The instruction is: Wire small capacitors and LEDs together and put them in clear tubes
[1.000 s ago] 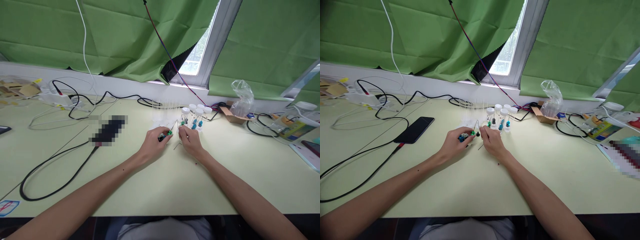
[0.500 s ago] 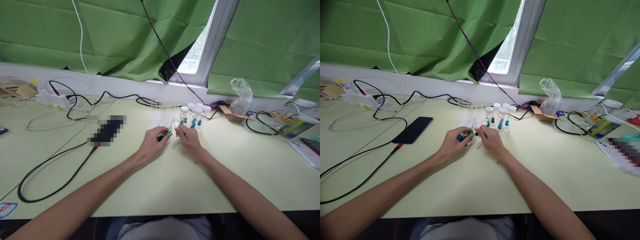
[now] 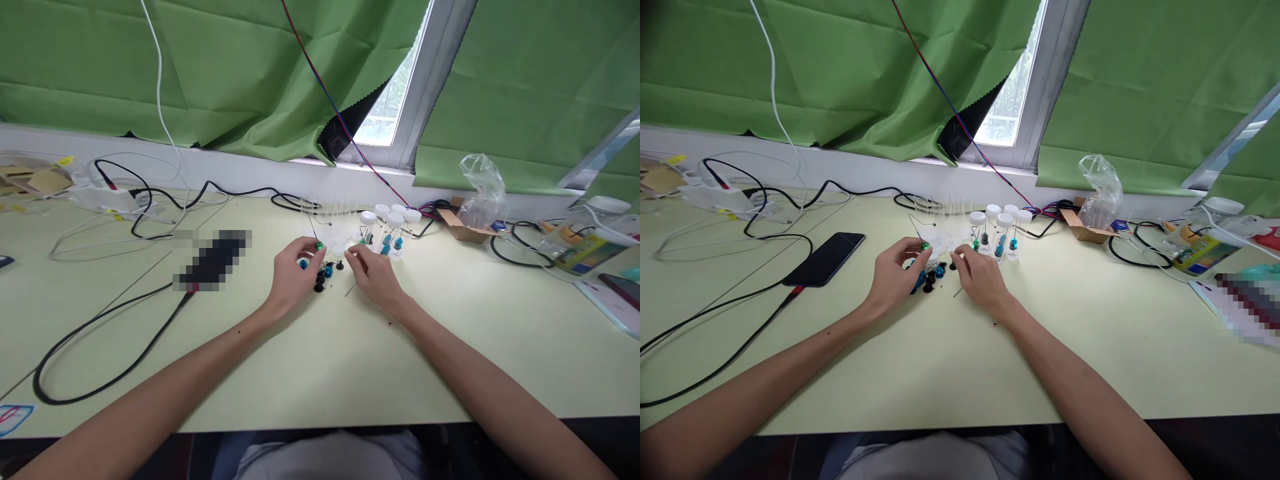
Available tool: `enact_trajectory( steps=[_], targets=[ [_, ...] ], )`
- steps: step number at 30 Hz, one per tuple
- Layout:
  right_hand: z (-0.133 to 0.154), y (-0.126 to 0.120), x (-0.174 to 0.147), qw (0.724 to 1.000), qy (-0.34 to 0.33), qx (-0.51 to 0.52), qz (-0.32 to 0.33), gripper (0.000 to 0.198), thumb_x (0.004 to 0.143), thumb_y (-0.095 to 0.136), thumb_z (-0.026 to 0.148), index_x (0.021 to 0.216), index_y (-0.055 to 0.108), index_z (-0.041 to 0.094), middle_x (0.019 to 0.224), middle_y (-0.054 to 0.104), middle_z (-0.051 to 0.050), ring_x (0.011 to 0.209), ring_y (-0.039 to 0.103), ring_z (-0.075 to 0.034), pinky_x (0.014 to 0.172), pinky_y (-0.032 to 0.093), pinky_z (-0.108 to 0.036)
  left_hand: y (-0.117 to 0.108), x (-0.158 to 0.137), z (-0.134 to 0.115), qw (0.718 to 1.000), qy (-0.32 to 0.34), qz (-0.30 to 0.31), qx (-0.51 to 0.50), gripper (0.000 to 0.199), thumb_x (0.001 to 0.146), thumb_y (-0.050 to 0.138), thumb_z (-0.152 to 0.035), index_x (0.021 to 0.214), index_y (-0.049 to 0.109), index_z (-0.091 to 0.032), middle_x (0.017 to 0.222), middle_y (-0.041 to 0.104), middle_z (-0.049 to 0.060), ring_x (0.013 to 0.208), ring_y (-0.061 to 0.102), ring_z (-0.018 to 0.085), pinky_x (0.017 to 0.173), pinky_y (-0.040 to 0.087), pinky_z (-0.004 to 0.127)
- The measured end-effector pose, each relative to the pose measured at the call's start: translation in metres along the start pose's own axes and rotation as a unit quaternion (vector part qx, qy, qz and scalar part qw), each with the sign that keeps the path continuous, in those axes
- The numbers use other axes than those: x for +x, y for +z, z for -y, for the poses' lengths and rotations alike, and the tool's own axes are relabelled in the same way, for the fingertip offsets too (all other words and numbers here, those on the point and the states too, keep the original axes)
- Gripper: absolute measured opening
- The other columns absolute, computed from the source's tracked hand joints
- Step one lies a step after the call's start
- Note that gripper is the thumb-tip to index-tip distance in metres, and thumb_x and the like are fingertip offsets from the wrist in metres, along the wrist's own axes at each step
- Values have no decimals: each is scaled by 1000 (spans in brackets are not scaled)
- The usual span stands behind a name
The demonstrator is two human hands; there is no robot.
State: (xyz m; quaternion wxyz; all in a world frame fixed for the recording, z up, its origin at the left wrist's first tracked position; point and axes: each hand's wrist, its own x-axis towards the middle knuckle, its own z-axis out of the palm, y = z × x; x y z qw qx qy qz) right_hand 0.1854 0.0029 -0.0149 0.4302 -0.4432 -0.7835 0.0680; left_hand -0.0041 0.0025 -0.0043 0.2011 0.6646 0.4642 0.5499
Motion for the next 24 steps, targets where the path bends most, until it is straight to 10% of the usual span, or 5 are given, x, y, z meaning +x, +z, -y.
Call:
enact_trajectory(
  steps=[9,24],
  targets=[
    [-5,2,-1,994,5,-58,94,25,99,46,16,117,63,18,106,66,-11,80,62,-19,74,46,-32,1,0,-2,1000,10,9,16,15,87,63,-33,91,66,-19,90,71,4,80,65,17,77,55,32],
    [-3,-1,-2,988,-8,-68,141,29,99,46,14,118,66,20,112,62,-10,88,61,-19,75,45,-32,0,1,0,995,61,17,72,11,87,62,-27,93,66,-19,93,72,4,81,67,17,76,54,31]
  ],
)
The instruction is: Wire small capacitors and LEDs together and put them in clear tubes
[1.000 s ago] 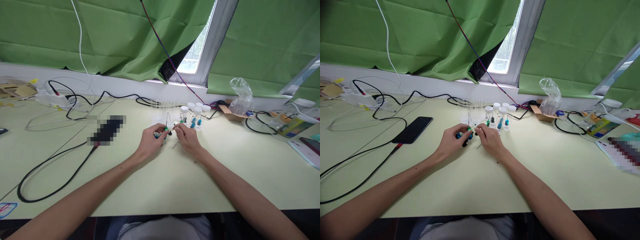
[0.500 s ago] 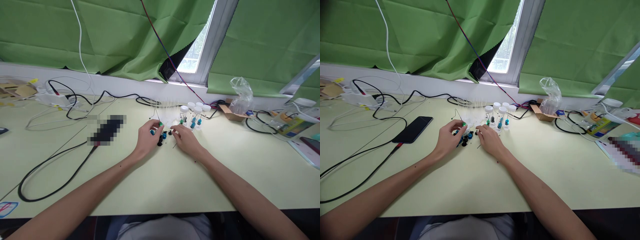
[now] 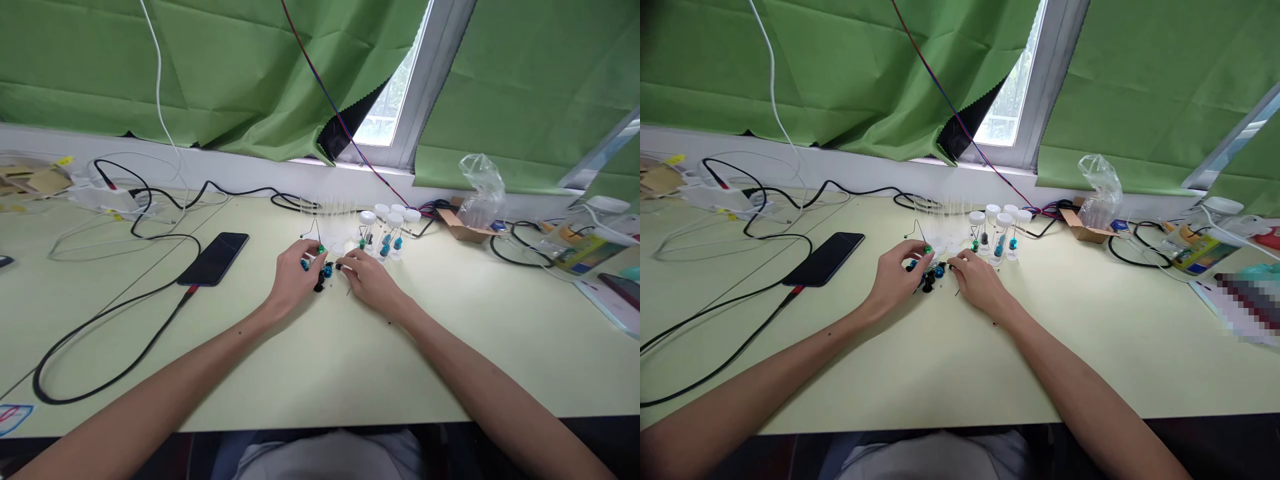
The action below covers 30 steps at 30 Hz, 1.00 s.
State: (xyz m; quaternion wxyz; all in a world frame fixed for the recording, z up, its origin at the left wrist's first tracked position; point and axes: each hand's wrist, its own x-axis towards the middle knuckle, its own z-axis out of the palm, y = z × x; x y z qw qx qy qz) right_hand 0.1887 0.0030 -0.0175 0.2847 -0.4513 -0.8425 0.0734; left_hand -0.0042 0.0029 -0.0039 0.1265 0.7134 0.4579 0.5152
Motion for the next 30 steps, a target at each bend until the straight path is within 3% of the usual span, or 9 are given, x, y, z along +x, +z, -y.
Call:
enact_trajectory(
  steps=[6,12,20,30],
  targets=[
    [2,-1,-1,1000,-19,21,10,16,95,55,17,105,68,19,107,60,-8,74,57,-15,69,44,-30,0,-1,-1,1000,-3,3,12,9,88,61,-24,93,65,-19,93,72,3,84,67,17,76,53,29],
    [5,1,-2,996,-63,37,61,15,97,54,19,104,68,21,103,57,-6,79,57,-16,74,45,-31,0,-1,-1,1000,-1,9,11,8,88,61,-23,93,65,-19,92,72,3,82,66,17,76,51,30],
    [8,-1,-3,992,-59,45,105,17,100,48,20,102,65,22,108,55,-6,83,57,-16,74,44,-30,1,-2,1,1000,1,24,10,7,87,61,-22,92,65,-19,90,71,3,80,64,17,75,50,29],
    [15,-2,-2,992,-43,17,118,12,100,47,20,95,58,21,102,53,-4,73,52,-15,68,41,-29,1,-3,-1,999,4,34,17,7,88,59,-23,91,65,-20,90,71,3,82,64,18,77,50,29]
  ],
)
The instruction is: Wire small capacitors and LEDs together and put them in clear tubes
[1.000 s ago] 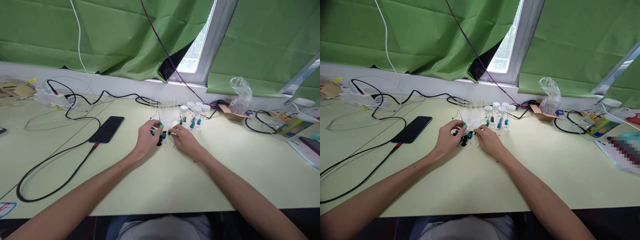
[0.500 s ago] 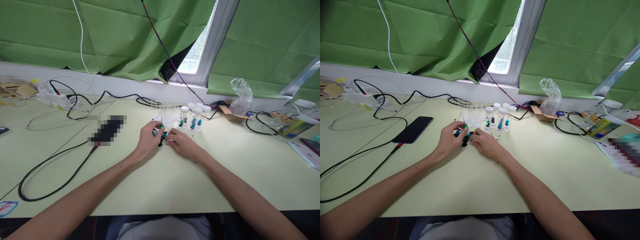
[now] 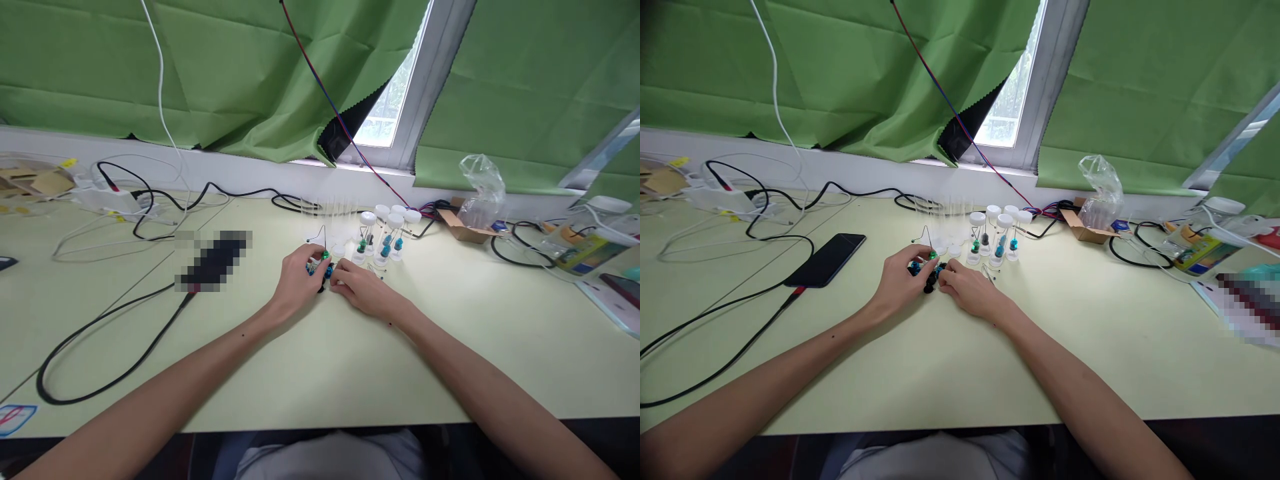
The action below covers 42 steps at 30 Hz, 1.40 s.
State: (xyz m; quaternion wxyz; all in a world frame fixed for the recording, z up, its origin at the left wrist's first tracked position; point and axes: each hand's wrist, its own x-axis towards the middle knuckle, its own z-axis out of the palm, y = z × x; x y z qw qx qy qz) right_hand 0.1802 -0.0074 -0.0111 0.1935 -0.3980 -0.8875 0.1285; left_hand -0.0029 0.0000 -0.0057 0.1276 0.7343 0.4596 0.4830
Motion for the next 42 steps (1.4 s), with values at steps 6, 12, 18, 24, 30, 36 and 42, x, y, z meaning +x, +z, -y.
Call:
enact_trajectory(
  steps=[6,12,18,24,30,36,42],
  targets=[
    [1,-1,0,1000,9,-1,10,11,101,47,22,94,56,21,102,53,-4,75,53,-16,70,42,-30,-1,0,0,1000,-14,10,0,8,88,59,-25,91,65,-20,90,71,3,81,65,18,77,50,30],
    [0,-1,1,1000,11,3,8,11,101,44,23,96,54,21,102,54,-5,79,55,-17,72,44,-31,-1,0,-2,1000,-20,15,0,8,87,59,-26,90,65,-20,87,71,3,79,64,18,77,50,30],
    [-6,3,2,1000,2,16,-12,13,102,41,24,95,52,21,98,60,-5,85,57,-19,74,43,-32,-3,0,-5,999,-49,16,-7,17,88,59,-32,101,65,-21,85,71,3,78,65,19,77,51,32],
    [-6,1,2,996,8,56,-63,14,102,41,23,94,52,20,95,63,-6,82,57,-18,73,42,-31,-3,-1,-6,999,-48,14,-11,19,88,59,-35,101,66,-21,85,71,3,77,66,19,78,52,32],
    [-9,2,5,979,36,124,-159,14,99,46,25,87,52,21,81,62,-2,73,55,-16,69,42,-29,-3,-1,-7,997,-53,17,-59,20,89,61,-38,98,66,-20,85,70,3,76,65,18,77,53,32],
    [-12,3,7,956,37,170,-235,16,99,47,32,88,52,21,82,60,-2,73,55,-16,68,45,-29,-2,-4,-15,983,-91,36,-153,25,87,64,-42,98,66,-19,87,70,4,67,63,15,65,53,29],
    [-6,1,6,940,57,203,-267,20,98,48,38,88,51,21,81,59,-3,67,53,-15,62,45,-28,1,-9,-17,955,-159,95,-231,28,87,65,-45,97,64,-19,65,64,0,52,60,15,58,51,31]
  ],
)
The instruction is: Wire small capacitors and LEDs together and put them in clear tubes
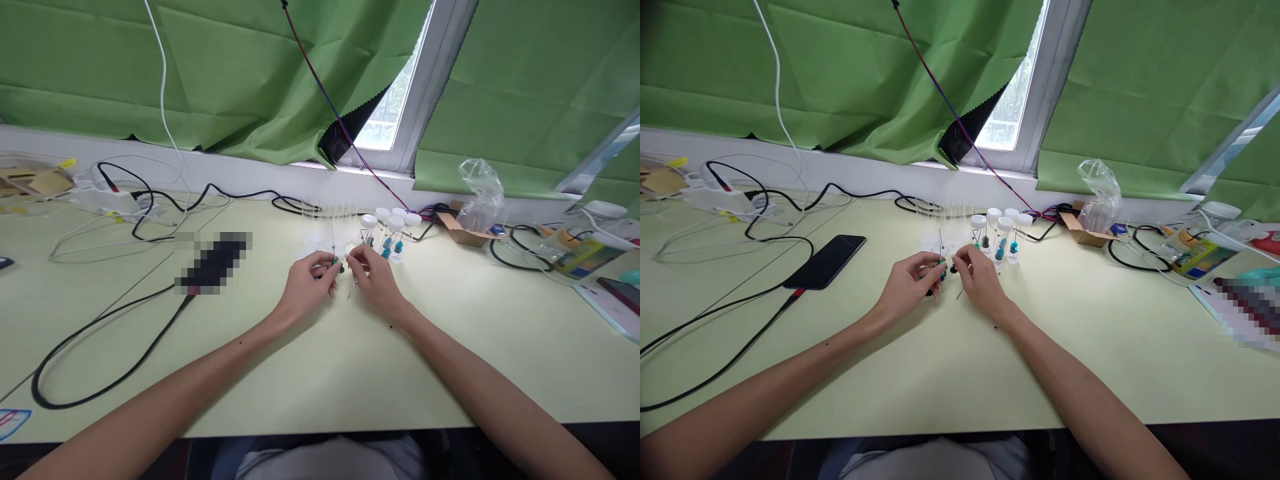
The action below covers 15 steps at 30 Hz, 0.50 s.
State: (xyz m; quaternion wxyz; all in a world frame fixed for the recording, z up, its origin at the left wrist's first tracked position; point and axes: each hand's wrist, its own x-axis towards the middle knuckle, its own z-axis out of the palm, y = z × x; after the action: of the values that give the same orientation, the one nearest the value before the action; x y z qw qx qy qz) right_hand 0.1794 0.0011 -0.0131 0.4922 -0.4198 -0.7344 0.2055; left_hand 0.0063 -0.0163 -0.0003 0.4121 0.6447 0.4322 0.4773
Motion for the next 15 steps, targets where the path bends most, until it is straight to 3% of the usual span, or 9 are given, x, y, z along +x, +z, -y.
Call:
enact_trajectory(
  steps=[8,15],
  targets=[
    [2,1,-2,1000,-10,0,17,18,98,49,36,88,53,21,84,61,-3,72,56,-15,64,47,-28,1,0,3,995,-47,74,-43,29,85,66,-46,96,69,-19,71,69,2,62,70,19,71,58,36],
    [4,-1,-3,999,-12,-2,32,15,97,50,33,89,56,20,83,63,-3,73,58,-15,63,47,-28,1,0,1,990,-68,98,-77,23,85,66,-37,98,71,-19,79,71,4,71,72,20,79,60,39]
  ],
)
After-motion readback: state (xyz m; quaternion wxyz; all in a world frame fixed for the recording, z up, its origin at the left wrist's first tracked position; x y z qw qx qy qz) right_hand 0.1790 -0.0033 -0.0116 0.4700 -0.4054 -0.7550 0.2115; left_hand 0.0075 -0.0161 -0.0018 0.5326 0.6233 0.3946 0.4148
